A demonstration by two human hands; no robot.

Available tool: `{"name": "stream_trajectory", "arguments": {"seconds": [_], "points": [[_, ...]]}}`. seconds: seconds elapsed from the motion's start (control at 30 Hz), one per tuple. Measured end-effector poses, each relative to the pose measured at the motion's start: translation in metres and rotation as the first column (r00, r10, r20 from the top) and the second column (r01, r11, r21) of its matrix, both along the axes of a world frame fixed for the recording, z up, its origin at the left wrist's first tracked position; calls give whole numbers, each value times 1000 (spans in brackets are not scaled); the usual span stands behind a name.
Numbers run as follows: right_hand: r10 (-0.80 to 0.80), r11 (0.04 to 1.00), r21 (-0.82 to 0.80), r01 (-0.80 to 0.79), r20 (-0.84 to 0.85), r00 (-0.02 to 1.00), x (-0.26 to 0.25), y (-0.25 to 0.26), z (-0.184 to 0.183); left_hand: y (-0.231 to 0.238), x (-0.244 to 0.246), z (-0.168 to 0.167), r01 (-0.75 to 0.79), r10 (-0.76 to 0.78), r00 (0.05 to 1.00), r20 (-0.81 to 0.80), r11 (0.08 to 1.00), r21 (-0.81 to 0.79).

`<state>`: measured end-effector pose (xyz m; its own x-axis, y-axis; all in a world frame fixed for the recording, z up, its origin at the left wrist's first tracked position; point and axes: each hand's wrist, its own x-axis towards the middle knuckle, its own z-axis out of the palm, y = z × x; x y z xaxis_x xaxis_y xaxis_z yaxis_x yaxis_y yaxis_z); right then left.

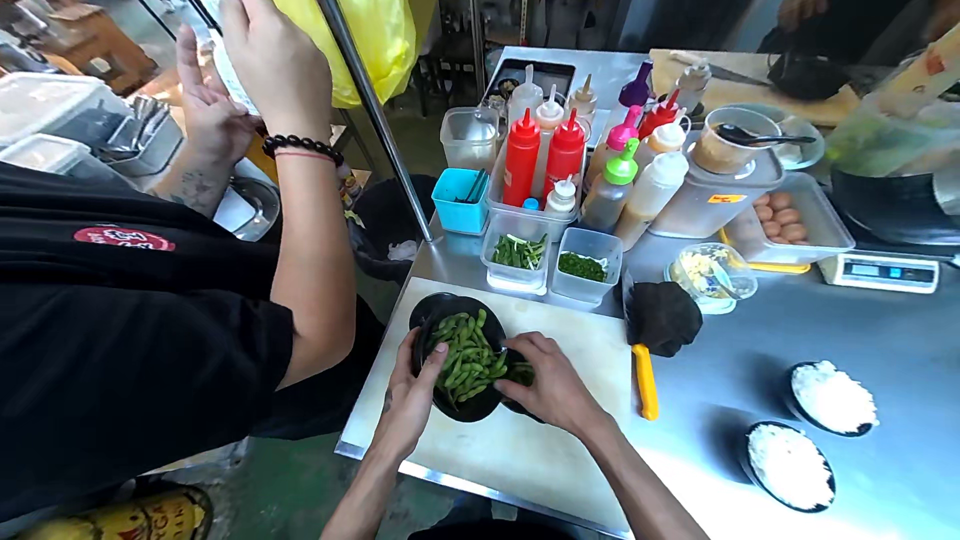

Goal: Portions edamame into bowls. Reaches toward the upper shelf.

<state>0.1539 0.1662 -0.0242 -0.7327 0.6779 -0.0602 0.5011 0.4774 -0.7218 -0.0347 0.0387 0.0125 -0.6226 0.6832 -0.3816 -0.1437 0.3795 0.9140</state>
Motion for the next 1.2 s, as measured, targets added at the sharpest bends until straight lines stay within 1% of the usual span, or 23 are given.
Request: {"name": "stream_trajectory", "arguments": {"seconds": [0.07,0.13,0.23,0.3,0.37,0.5,0.53,0.63,0.7,0.77,0.9,0.97,1.1,1.2], "points": [[30,1000,8,-30,5,1000,-12,-1,-7,1,2,-1,3,-3,1000,-3,1000,11],[24,1000,17,-24,-53,998,-14,-1,-10,3,3,-2,-2,2,1000,-16,1000,17],[-17,999,-41,12,-123,992,-1,-2,-5,2,4,0,-8,8,1000,-29,1000,9],[-52,997,-72,42,-130,990,13,-1,-3,2,4,2,7,-7,999,-36,1000,10],[-65,996,-65,59,-91,994,26,3,-6,2,3,2,18,-17,999,-47,1000,9],[20,997,-72,-10,149,989,37,12,-5,3,0,2,43,-44,995,-89,999,-15],[22,998,-57,-14,152,988,33,13,-3,2,0,3,51,-53,994,-100,999,-19],[-17,999,38,17,2,1000,2,12,3,3,-1,4,59,-59,993,-101,998,-8],[16,997,79,-17,19,1000,-22,9,6,3,2,4,65,-65,993,-101,998,-4],[42,995,86,-46,50,998,-33,10,4,3,3,4,65,-65,992,-108,998,-6],[51,998,28,-51,15,999,-31,6,-5,3,2,3,22,-21,997,-77,1000,13],[32,999,21,-32,3,999,-28,0,-6,3,3,2,23,-22,997,-74,1000,13],[-34,999,16,35,-96,995,-21,-4,-8,3,5,3,39,-39,995,-90,999,4],[-79,997,-23,76,-176,981,-6,-4,-8,4,6,4,40,-40,996,-85,999,3]]}}
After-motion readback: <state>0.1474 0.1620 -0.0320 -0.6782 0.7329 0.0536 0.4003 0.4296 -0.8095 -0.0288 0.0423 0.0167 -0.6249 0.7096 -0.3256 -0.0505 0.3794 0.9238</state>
